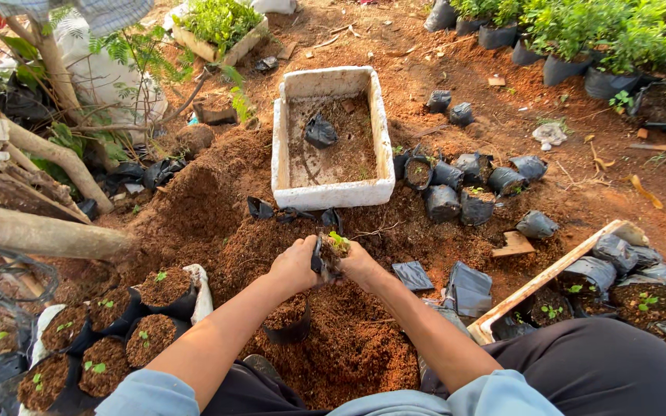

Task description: The person prepares nursery bags by hand and fills them with soil mix, then places small seedlings into the bags and firms the soil around them.

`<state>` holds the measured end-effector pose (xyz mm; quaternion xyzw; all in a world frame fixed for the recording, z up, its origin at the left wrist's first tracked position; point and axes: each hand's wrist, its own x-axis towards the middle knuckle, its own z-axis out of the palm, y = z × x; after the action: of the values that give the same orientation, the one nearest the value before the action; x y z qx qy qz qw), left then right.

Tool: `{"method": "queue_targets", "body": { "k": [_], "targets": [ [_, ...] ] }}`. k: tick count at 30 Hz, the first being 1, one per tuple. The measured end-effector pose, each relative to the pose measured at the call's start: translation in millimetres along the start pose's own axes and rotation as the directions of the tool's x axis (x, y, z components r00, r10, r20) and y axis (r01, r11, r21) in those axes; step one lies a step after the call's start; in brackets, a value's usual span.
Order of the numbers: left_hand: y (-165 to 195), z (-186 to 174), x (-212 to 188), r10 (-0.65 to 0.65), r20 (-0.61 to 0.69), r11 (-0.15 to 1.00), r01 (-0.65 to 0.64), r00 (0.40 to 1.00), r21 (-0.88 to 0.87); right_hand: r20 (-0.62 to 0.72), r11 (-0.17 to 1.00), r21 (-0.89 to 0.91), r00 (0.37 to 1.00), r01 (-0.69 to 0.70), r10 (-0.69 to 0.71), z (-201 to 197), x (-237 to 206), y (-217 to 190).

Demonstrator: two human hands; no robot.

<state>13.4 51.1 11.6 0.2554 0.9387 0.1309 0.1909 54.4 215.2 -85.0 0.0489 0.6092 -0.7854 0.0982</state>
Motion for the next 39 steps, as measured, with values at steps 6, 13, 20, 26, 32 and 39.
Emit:
{"method": "queue_targets", "body": {
  "k": [6,13,20,26,32,39],
  "targets": [
    [-13.2,17.6,17.3,0.127,-0.008,0.98,-0.126,0.992,-0.157,-0.161,0.986,0.145,0.985,0.082,-0.059,-3.8,3.5,1.8],
    [-49.3,27.8,45.8,-0.242,0.333,0.695,0.402,0.911,-0.596,-0.153,0.95,0.313,0.987,-0.001,0.052,-20.4,-0.5,-21.1],
    [-63.5,24.6,43.3,-0.187,0.26,0.751,0.309,0.947,-0.584,-0.061,0.837,0.495,0.952,-0.232,0.3,-5.4,0.3,-4.9],
    [-60.7,31.4,55.1,-0.182,0.249,0.787,0.293,0.951,-0.542,0.109,0.712,0.638,0.949,-0.294,0.294,-21.7,0.4,6.4],
    [-58.9,22.4,57.5,-0.169,0.04,0.912,0.172,0.985,-0.372,-0.051,0.778,0.56,0.926,-0.283,0.373,-38.2,-7.7,8.3],
    [-46.8,18.5,43.0,0.13,-0.094,0.919,-0.084,0.987,0.386,-0.447,0.842,-0.106,0.781,-0.53,0.435,-44.4,-15.2,23.6]
  ]
}}
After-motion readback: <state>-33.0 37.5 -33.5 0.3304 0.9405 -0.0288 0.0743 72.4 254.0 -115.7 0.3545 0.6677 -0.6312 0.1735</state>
